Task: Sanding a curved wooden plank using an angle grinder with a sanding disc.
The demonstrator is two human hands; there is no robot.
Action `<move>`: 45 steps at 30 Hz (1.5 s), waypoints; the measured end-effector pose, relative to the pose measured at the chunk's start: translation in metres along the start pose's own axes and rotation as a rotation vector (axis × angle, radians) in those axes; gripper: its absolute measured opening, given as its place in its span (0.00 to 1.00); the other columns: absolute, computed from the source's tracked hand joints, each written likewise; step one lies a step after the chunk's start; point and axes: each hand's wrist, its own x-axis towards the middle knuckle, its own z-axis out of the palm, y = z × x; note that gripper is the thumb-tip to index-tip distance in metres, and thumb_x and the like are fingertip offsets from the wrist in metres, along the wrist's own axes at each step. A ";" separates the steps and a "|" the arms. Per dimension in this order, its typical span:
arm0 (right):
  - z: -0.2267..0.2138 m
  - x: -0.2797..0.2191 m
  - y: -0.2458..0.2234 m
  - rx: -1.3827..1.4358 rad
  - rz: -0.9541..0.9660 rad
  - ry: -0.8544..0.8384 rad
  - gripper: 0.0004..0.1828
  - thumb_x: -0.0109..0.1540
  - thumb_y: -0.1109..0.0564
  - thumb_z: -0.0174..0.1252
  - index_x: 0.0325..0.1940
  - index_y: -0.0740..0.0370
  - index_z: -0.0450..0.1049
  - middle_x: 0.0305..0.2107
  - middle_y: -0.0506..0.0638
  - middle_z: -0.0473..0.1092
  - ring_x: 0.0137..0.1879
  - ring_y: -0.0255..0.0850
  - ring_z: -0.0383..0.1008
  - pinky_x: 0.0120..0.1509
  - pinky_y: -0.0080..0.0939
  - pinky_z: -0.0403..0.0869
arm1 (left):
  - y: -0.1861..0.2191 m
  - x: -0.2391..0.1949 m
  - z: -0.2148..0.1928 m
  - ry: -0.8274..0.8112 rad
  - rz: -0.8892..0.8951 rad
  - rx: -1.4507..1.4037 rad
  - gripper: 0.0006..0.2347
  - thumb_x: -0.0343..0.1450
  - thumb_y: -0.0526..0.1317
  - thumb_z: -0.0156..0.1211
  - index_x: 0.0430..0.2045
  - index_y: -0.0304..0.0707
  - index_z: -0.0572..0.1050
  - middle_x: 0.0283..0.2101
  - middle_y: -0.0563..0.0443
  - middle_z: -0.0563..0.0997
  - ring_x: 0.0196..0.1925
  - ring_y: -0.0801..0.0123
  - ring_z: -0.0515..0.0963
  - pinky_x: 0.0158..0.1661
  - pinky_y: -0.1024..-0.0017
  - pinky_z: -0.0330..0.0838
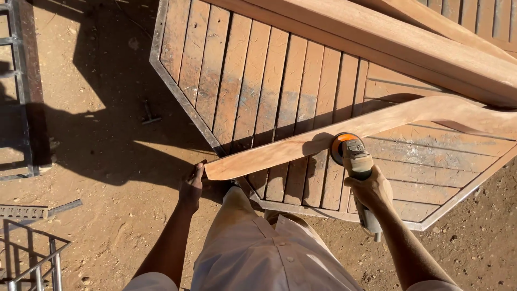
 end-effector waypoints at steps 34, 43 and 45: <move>-0.072 0.092 0.003 -0.057 0.155 0.079 0.35 0.42 0.42 0.65 0.51 0.53 0.73 0.36 0.54 0.76 0.42 0.53 0.74 0.42 0.51 0.69 | 0.070 -0.077 0.020 0.057 -0.206 0.098 0.20 0.77 0.52 0.51 0.53 0.35 0.76 0.48 0.39 0.80 0.45 0.52 0.82 0.41 0.58 0.77; 0.049 -0.010 -0.010 -0.246 -0.417 -0.235 0.32 0.47 0.34 0.69 0.44 0.50 0.66 0.30 0.55 0.77 0.35 0.61 0.76 0.35 0.60 0.71 | 0.064 -0.077 0.029 0.106 -0.170 0.099 0.19 0.80 0.52 0.50 0.56 0.37 0.74 0.50 0.38 0.80 0.46 0.48 0.83 0.39 0.54 0.78; 0.029 -0.001 -0.012 -0.234 -0.412 -0.247 0.31 0.46 0.37 0.69 0.45 0.50 0.67 0.31 0.53 0.77 0.35 0.57 0.77 0.35 0.59 0.72 | 0.063 -0.075 0.031 0.135 -0.174 0.090 0.17 0.80 0.50 0.51 0.54 0.37 0.75 0.47 0.39 0.80 0.44 0.48 0.84 0.38 0.55 0.78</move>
